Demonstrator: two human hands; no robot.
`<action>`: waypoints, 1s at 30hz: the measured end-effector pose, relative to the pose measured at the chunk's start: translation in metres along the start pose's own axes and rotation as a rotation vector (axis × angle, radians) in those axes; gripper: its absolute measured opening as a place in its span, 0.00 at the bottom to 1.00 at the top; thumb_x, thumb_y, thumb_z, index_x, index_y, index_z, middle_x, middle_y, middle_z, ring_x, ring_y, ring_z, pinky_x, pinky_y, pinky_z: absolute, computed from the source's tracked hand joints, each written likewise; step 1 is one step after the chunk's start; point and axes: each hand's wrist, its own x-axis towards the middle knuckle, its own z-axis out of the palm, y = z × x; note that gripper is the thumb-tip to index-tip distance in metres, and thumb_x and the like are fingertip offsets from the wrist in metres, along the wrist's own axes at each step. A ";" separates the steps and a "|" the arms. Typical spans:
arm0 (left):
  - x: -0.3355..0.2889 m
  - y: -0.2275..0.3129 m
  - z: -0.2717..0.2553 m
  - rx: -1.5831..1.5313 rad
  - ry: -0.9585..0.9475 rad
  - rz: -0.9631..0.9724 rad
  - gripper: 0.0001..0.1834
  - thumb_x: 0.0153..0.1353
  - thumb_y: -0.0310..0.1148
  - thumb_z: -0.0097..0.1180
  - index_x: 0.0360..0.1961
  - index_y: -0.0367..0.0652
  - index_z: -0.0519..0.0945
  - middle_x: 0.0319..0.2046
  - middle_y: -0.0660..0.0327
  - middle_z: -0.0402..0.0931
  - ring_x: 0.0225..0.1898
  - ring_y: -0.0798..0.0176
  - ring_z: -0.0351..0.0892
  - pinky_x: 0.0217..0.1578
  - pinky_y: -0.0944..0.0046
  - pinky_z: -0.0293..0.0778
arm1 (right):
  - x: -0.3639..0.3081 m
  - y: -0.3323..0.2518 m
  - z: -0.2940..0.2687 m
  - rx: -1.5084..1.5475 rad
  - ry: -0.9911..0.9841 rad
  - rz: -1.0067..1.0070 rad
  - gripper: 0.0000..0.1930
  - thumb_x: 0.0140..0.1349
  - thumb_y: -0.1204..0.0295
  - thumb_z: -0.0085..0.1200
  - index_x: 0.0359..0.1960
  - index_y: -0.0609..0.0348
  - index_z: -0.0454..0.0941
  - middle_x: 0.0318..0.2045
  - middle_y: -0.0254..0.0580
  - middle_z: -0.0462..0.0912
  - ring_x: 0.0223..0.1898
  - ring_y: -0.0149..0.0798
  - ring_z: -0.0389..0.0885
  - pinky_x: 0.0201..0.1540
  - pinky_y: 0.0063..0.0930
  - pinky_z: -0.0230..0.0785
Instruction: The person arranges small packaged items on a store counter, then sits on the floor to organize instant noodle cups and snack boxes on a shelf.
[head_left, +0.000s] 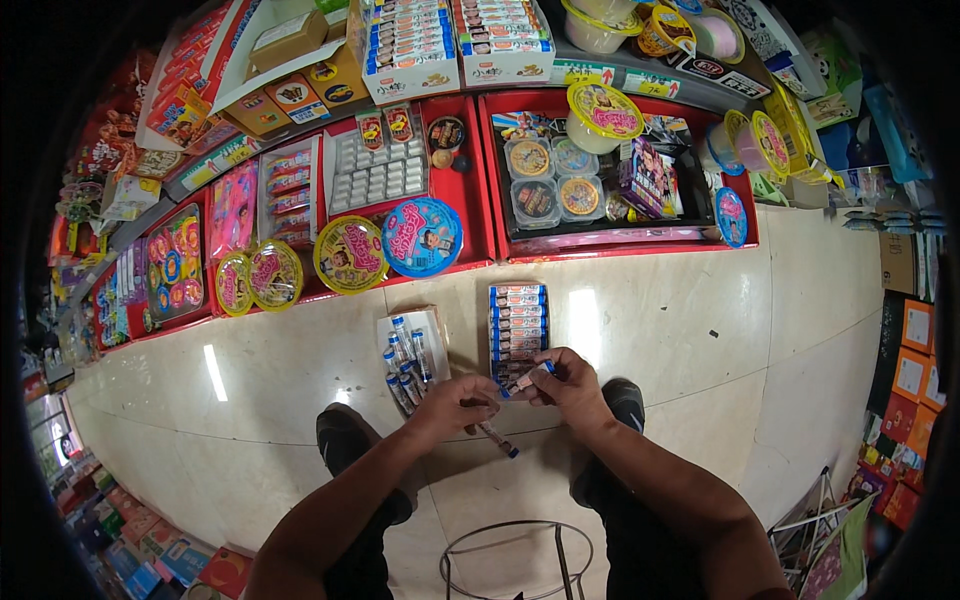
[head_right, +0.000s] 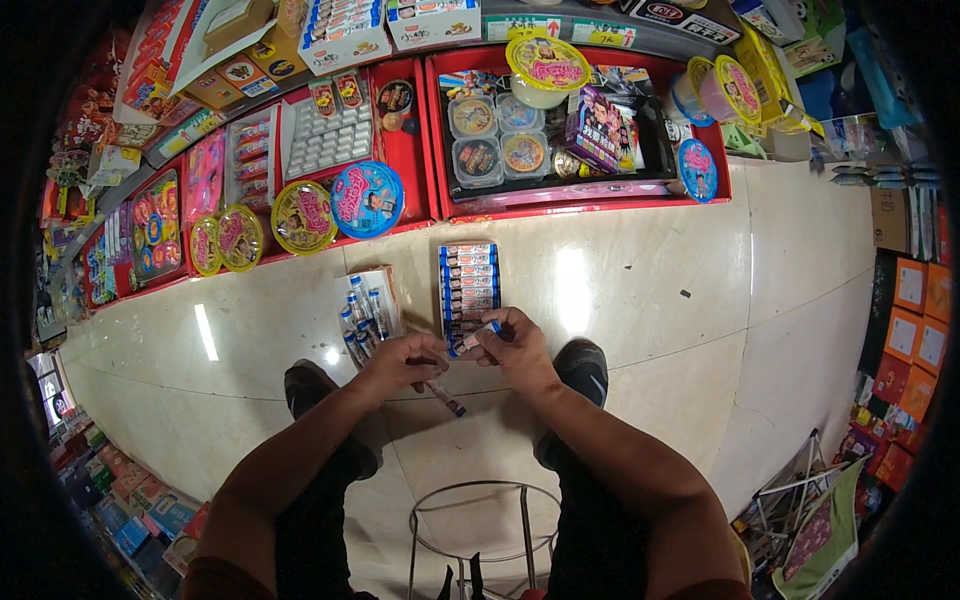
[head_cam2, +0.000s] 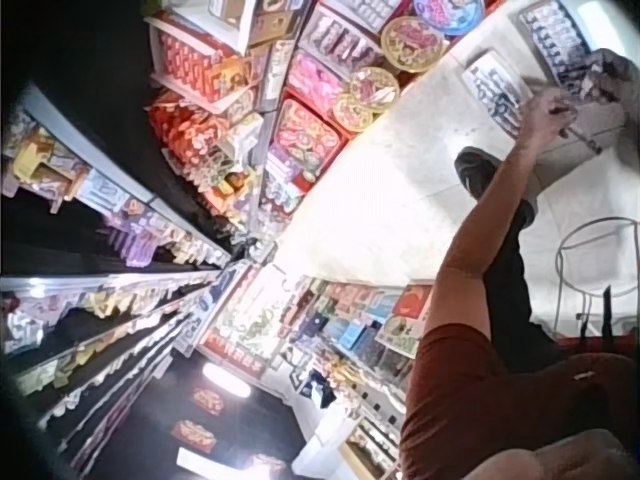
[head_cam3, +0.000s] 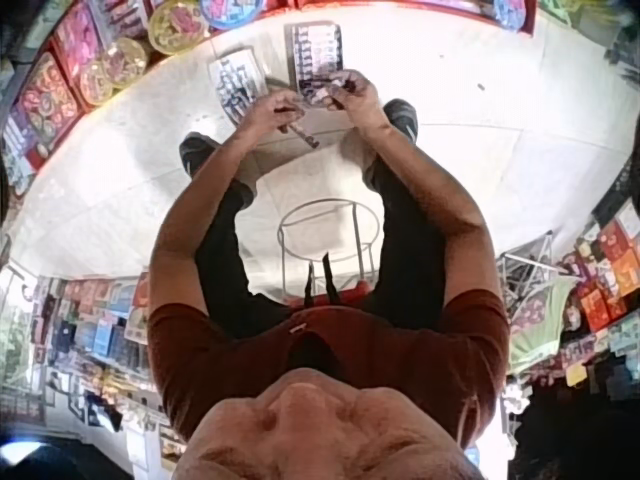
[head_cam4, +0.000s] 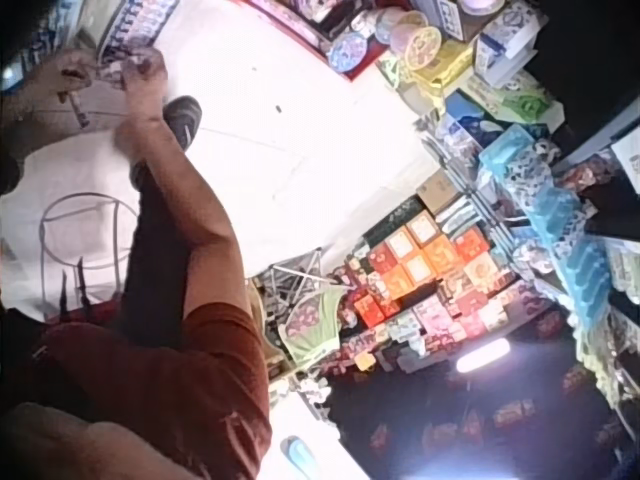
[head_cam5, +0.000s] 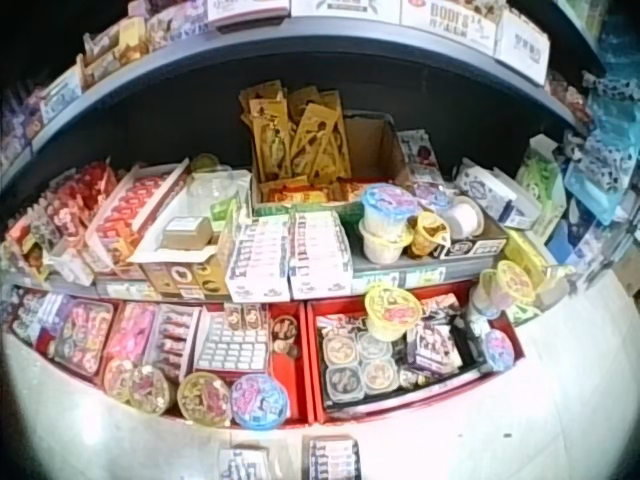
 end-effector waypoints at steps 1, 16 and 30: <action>0.002 -0.002 0.002 0.002 0.046 0.035 0.14 0.62 0.24 0.56 0.50 0.39 0.75 0.38 0.64 0.79 0.36 0.72 0.77 0.30 0.71 0.74 | 0.000 0.003 -0.002 0.013 -0.011 0.008 0.11 0.66 0.74 0.54 0.48 0.62 0.70 0.35 0.42 0.82 0.33 0.31 0.82 0.36 0.24 0.77; 0.025 -0.030 0.011 0.117 0.375 0.186 0.18 0.58 0.25 0.61 0.50 0.39 0.75 0.34 0.60 0.82 0.32 0.71 0.80 0.27 0.70 0.76 | 0.010 0.000 -0.004 -1.251 0.215 -0.834 0.13 0.44 0.73 0.67 0.34 0.52 0.81 0.32 0.34 0.76 0.39 0.42 0.76 0.36 0.34 0.75; 0.015 -0.022 0.027 0.393 0.225 0.193 0.34 0.56 0.30 0.61 0.65 0.39 0.65 0.32 0.57 0.84 0.29 0.66 0.82 0.30 0.65 0.77 | 0.028 0.014 -0.016 -1.487 0.127 -0.947 0.12 0.50 0.68 0.58 0.38 0.50 0.81 0.35 0.33 0.77 0.43 0.38 0.74 0.41 0.34 0.68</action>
